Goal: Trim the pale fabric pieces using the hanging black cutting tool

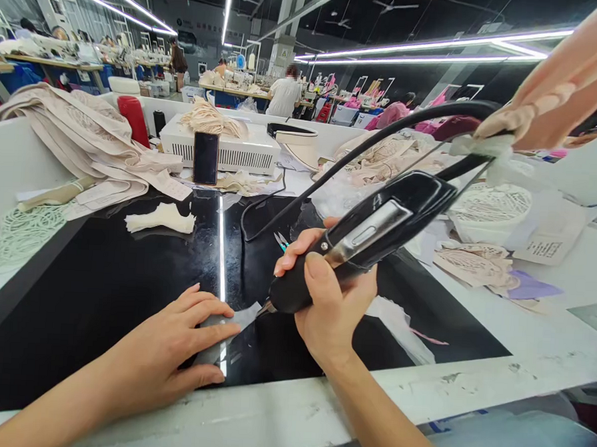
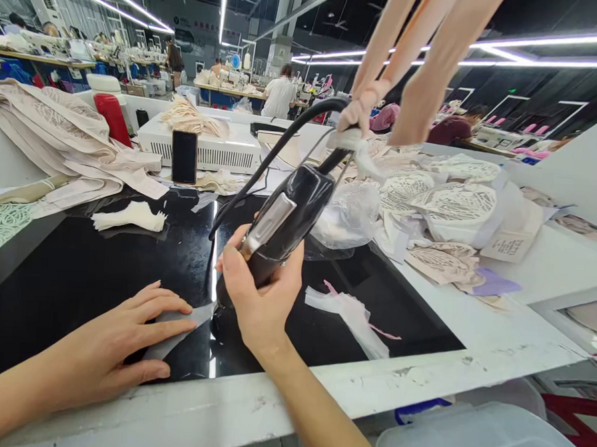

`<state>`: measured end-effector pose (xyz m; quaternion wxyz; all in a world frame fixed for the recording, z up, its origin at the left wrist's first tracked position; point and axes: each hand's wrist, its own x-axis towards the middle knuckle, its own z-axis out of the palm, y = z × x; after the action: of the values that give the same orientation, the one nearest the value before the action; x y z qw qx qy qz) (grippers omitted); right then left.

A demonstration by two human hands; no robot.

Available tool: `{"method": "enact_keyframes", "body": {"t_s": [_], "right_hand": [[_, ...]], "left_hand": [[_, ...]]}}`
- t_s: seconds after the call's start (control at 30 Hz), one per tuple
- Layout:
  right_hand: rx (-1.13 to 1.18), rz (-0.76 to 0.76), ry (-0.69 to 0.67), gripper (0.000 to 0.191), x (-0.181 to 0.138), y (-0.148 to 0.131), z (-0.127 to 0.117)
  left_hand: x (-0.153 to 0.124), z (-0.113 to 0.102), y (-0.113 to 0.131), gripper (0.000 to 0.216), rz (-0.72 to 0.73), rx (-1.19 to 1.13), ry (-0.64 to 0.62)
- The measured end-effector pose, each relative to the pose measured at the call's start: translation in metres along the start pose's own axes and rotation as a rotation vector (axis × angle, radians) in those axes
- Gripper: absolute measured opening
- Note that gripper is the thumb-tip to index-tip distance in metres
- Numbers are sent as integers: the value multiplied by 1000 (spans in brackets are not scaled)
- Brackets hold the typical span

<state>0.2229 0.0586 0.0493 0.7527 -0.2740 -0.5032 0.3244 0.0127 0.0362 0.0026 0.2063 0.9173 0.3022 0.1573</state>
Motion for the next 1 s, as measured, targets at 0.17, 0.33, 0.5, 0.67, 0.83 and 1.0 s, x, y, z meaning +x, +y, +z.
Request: {"method": "enact_keyframes", "body": {"t_s": [0.17,0.33,0.5,0.67,0.83,1.0], "right_hand": [[8,-6,-22,29,-1,1,1],[33,9,-34,25,-1,0,1],[-36,-9,-31,30,1,-2,-3],[-282,-69,-63,28,8,0,-12],[-491,-262,231,45,5,-9,-24],[-701,-559,-319,17,-11,-15,-32]], "left_hand": [[-1,-1,-1,52,15,3,-12],[-2,3,-8,39,-23,-2,81],[0,11,-15,26,-214,12,293],[7,13,-12,17,-271,-116,281],[13,12,-11,15,-297,-180,330],[15,13,-12,13,-265,-267,372]]}}
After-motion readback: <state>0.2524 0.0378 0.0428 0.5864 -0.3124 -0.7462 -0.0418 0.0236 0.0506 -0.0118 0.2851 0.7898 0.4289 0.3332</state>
